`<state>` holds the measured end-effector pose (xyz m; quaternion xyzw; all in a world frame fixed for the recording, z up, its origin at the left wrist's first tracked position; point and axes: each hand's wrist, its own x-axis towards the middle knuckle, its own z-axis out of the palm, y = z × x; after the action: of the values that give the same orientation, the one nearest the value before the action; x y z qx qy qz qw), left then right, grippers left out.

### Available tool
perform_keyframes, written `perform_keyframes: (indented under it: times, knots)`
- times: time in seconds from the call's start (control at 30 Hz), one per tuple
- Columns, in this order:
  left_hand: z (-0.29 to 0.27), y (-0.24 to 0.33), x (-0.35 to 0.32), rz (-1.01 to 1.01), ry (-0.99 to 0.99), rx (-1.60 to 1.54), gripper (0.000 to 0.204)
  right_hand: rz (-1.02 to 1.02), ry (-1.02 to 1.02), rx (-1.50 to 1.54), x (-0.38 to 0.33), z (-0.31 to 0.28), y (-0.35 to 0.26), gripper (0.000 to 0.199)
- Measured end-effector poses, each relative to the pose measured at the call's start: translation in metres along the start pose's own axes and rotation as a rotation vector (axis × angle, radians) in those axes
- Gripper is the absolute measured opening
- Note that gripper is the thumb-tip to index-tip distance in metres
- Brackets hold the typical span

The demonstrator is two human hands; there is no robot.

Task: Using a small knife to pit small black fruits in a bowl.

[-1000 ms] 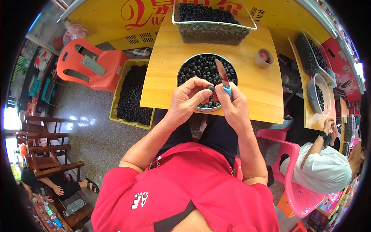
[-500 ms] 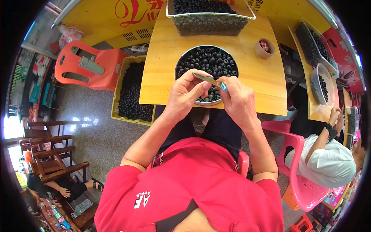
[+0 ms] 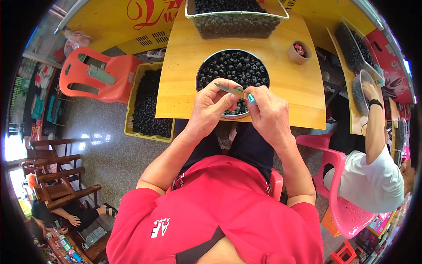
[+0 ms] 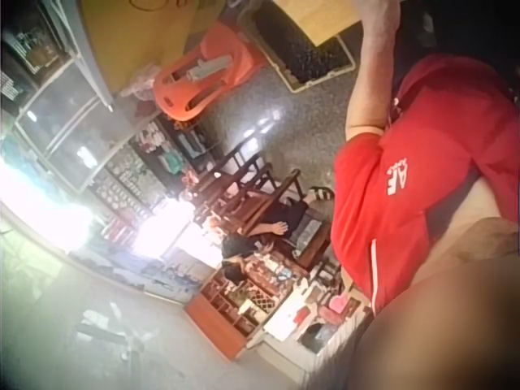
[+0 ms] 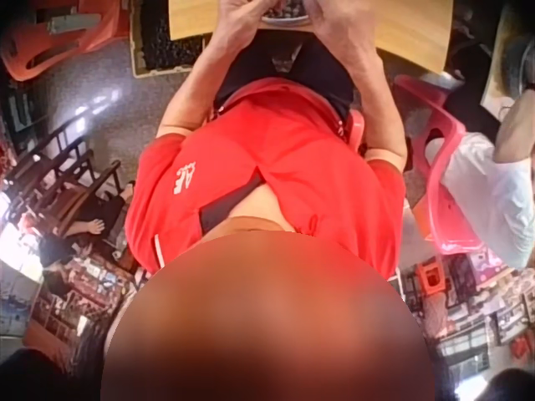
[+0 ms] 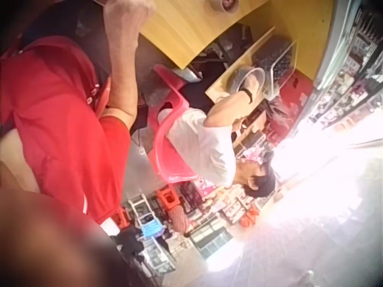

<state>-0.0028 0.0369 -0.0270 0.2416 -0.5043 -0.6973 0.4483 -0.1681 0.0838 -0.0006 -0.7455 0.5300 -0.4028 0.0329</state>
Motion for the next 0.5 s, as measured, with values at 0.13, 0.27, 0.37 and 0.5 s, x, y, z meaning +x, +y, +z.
perform_keyframes:
  times: [0.13,0.27,0.37,0.5]
  knots:
    - [-0.0039,-0.006,0.0002,0.015,-0.013,-0.002,0.017,-0.007,-0.003,-0.007,-0.0009,0.002,0.0018,0.011]
    - [-0.0048,-0.0041,-0.0011,-0.008,-0.01,0.006,0.017,0.003,-0.003,-0.02,-0.0005,0.0038,0.0051,0.012]
    - [-0.0045,-0.0019,-0.0014,-0.018,-0.006,0.021,0.017,0.002,-0.025,-0.013,0.002,0.0014,0.0058,0.012]
    - [-0.0011,-0.003,-0.001,0.017,0.03,-0.022,0.013,-0.003,-0.008,-0.018,0.0026,0.0017,0.0025,0.012]
